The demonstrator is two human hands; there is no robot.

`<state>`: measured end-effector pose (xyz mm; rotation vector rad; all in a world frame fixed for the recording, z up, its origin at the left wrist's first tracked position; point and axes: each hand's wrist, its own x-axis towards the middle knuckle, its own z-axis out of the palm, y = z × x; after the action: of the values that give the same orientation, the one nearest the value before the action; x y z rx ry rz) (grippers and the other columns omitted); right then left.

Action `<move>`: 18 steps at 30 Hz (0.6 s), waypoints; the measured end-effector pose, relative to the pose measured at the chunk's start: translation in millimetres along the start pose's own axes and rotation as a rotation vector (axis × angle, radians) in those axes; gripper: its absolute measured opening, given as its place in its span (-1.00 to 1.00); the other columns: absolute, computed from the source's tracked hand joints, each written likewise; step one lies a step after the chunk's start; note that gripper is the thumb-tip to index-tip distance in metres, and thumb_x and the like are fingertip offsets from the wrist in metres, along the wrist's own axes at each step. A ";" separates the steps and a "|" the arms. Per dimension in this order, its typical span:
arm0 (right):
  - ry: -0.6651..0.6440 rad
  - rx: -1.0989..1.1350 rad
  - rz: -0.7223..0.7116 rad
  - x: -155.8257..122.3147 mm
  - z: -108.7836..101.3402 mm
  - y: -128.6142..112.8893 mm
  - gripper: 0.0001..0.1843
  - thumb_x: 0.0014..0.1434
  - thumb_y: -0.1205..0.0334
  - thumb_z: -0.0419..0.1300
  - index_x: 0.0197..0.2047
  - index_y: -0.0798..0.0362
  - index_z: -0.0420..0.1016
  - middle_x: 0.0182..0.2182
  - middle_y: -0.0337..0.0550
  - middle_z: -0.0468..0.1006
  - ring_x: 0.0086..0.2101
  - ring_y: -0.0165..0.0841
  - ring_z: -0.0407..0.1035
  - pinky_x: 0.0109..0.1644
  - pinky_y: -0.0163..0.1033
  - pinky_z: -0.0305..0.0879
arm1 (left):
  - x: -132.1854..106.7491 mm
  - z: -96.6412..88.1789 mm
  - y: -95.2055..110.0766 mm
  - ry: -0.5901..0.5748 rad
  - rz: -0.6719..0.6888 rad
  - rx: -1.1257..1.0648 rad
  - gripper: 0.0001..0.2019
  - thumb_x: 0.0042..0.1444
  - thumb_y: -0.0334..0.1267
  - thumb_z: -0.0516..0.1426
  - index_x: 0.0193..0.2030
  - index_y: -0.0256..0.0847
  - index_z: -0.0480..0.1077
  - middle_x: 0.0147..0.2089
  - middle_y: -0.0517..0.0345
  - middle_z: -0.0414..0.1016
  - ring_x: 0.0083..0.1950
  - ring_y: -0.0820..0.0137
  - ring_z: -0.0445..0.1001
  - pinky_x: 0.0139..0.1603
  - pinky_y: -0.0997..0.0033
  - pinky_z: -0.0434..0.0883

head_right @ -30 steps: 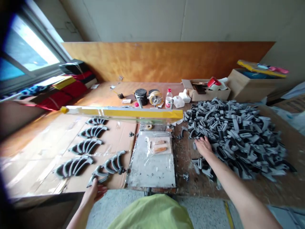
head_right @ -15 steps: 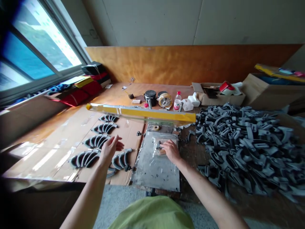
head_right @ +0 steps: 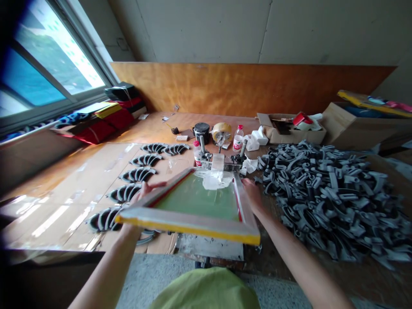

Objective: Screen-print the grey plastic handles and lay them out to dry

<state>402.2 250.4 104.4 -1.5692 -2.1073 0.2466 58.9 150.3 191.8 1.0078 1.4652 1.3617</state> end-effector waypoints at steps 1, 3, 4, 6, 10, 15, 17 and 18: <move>0.035 0.002 -0.004 11.2 -6.5 2.5 -0.69 0.32 0.26 0.01 -0.16 0.14 0.59 -0.20 -0.07 0.58 -0.18 -0.32 0.46 -0.01 -0.24 0.38 | -10.4 -5.7 -14.7 -0.009 -0.074 0.038 -0.47 0.09 0.24 0.12 -0.12 -0.21 0.55 -0.28 0.07 0.60 -0.31 0.28 0.52 -0.34 0.41 0.43; 0.092 -0.005 -0.083 32.7 -12.0 -2.2 -0.76 0.27 0.28 0.11 -0.09 0.09 0.57 -0.08 -0.02 0.54 -0.06 -0.23 0.42 0.09 -0.13 0.34 | -26.6 -12.1 -48.3 -0.036 -0.209 0.084 -0.44 0.00 0.22 0.20 -0.02 -0.17 0.54 -0.27 0.08 0.60 -0.26 0.23 0.53 -0.32 0.40 0.43; 0.106 -0.019 -0.130 42.4 -11.0 -9.3 -0.74 0.23 0.29 0.17 -0.01 0.05 0.53 -0.01 0.00 0.50 0.02 -0.18 0.38 0.14 -0.06 0.30 | -31.8 -13.0 -66.1 -0.056 -0.262 0.090 -0.38 -0.03 0.20 0.24 0.08 -0.17 0.49 -0.29 0.09 0.59 -0.26 0.22 0.54 -0.32 0.39 0.44; 0.070 -0.088 -0.207 58.4 -3.3 -28.8 -0.54 0.16 0.30 0.27 0.14 0.03 0.42 0.10 0.05 0.40 0.10 -0.10 0.28 0.18 0.01 0.25 | -36.2 -12.0 -100.5 -0.089 -0.335 0.091 -0.20 -0.06 0.18 0.27 0.28 -0.19 0.31 -0.35 0.12 0.56 -0.32 0.25 0.52 -0.35 0.38 0.43; -0.149 -0.233 -0.193 73.6 18.0 -62.8 -0.64 0.13 0.38 0.27 0.02 0.11 0.42 -0.06 0.08 0.47 -0.01 -0.09 0.34 0.03 -0.09 0.29 | -31.9 -10.1 -145.2 -0.091 -0.382 0.141 -0.09 -0.04 0.21 0.24 0.38 -0.21 0.14 -0.38 0.18 0.52 -0.38 0.32 0.49 -0.38 0.43 0.39; -0.360 -0.271 -0.206 49.1 29.2 -69.3 -0.83 0.16 0.48 0.14 -0.24 0.07 0.48 -0.30 -0.05 0.55 -0.20 -0.22 0.41 -0.14 -0.23 0.27 | -29.1 -12.8 -152.3 -0.111 -0.433 0.077 -0.14 -0.05 0.21 0.25 0.35 -0.14 0.20 -0.32 0.17 0.55 -0.34 0.33 0.52 -0.38 0.46 0.38; -0.369 -0.238 -0.329 28.0 26.9 -64.8 -0.75 0.12 0.56 0.08 -0.27 0.07 0.49 -0.29 -0.07 0.55 -0.18 -0.23 0.39 -0.14 -0.24 0.26 | -30.2 -12.6 -150.1 -0.109 -0.445 0.058 -0.15 -0.05 0.20 0.25 0.34 -0.14 0.20 -0.31 0.16 0.55 -0.34 0.33 0.51 -0.38 0.46 0.38; -0.386 -0.216 -0.393 17.6 24.2 -61.8 -0.71 0.09 0.58 0.06 -0.27 0.07 0.50 -0.29 -0.07 0.55 -0.18 -0.24 0.38 -0.14 -0.24 0.26 | -30.7 -12.2 -149.1 -0.110 -0.447 0.052 -0.15 -0.04 0.20 0.25 0.34 -0.15 0.20 -0.31 0.15 0.55 -0.34 0.32 0.51 -0.38 0.46 0.38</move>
<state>334.3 250.6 114.9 -1.2523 -2.7707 0.2007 56.3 106.6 45.5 0.7159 1.5348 0.9378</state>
